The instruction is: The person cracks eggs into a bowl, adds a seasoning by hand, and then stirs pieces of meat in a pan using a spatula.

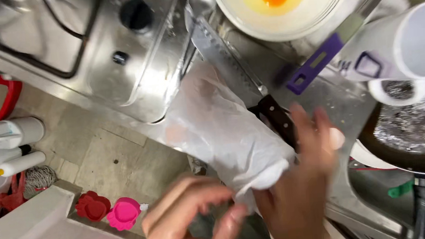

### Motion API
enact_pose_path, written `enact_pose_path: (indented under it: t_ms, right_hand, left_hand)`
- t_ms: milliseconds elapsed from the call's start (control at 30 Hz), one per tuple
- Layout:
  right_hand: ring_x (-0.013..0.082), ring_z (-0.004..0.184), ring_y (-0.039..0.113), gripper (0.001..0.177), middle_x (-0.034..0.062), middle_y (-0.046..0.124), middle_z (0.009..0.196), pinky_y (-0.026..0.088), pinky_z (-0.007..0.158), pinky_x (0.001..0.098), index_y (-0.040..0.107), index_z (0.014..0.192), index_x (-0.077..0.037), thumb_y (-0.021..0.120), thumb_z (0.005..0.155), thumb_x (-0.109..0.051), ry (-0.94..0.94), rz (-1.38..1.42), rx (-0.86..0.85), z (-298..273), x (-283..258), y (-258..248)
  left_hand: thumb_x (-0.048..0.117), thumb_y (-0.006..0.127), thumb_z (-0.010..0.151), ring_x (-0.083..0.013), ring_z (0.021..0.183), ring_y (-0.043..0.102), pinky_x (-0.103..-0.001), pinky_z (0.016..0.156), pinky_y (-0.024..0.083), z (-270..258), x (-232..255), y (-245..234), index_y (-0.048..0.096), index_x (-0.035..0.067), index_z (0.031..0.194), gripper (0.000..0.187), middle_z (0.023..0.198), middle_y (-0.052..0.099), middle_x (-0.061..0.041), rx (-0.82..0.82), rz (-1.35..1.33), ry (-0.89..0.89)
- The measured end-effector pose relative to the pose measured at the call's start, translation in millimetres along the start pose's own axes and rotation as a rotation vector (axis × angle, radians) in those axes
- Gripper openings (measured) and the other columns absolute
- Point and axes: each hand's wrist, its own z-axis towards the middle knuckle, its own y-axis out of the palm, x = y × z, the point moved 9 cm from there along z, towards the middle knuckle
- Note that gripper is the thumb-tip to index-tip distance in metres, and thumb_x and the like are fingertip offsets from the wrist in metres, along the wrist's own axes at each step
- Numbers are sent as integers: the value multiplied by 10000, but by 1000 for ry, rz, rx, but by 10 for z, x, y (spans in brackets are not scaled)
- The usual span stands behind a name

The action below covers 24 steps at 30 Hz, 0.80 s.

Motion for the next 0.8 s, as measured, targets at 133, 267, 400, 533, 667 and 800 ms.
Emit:
enact_pose_path:
  t_ms: [133,267,400,533,667,800]
  right_hand:
    - [469,1584,8,658,162,95,1711,81,1211,754,451,1531,-94,536,967,-421,121,-15,-278,175,71,525]
    - [499,1551,-44,589,256,-6,1705,78,1161,775,527,1469,-192,414,980,-500,37,-436,-413,268,83,861]
    - [423,1582,-120,626,113,-79,1762,-31,1198,737,385,1573,-179,373,1007,-446,224,-590,-622,261,48,626]
    - [467,1573,30,828,179,88,1734,68,1216,686,446,1403,-56,840,720,-308,232,-20,-169,142,-49,-289]
    - [357,1482,429,632,67,360,1631,399,1195,486,701,1246,-261,938,698,-469,464,11,46,-81,540,-859]
    - [197,1056,650,649,-107,566,1137,561,840,406,713,1172,-341,869,666,-716,488,-278,-62,24,1145,-161]
  left_hand:
    - [200,679,941,-203,821,671,-315,716,515,81,32,-285,708,43,955,160,934,736,-69,-15,238,213]
    - [214,663,954,-329,1122,587,-434,864,448,200,-281,-354,662,50,1246,335,1237,655,-135,-50,573,264]
    - [24,793,817,-441,1023,614,-484,806,475,250,-209,-473,674,-118,1197,422,1103,663,-287,-68,478,219]
    - [202,846,809,-363,1090,602,-425,833,438,216,-404,-403,640,-15,1298,573,1206,643,-205,-125,564,161]
    - [208,853,810,-367,1079,610,-436,828,441,193,-411,-353,616,-24,1334,620,1208,645,-209,-166,590,132]
    - [163,855,779,-383,1064,610,-451,811,450,219,-418,-273,595,-40,1341,652,1186,640,-211,-160,561,161]
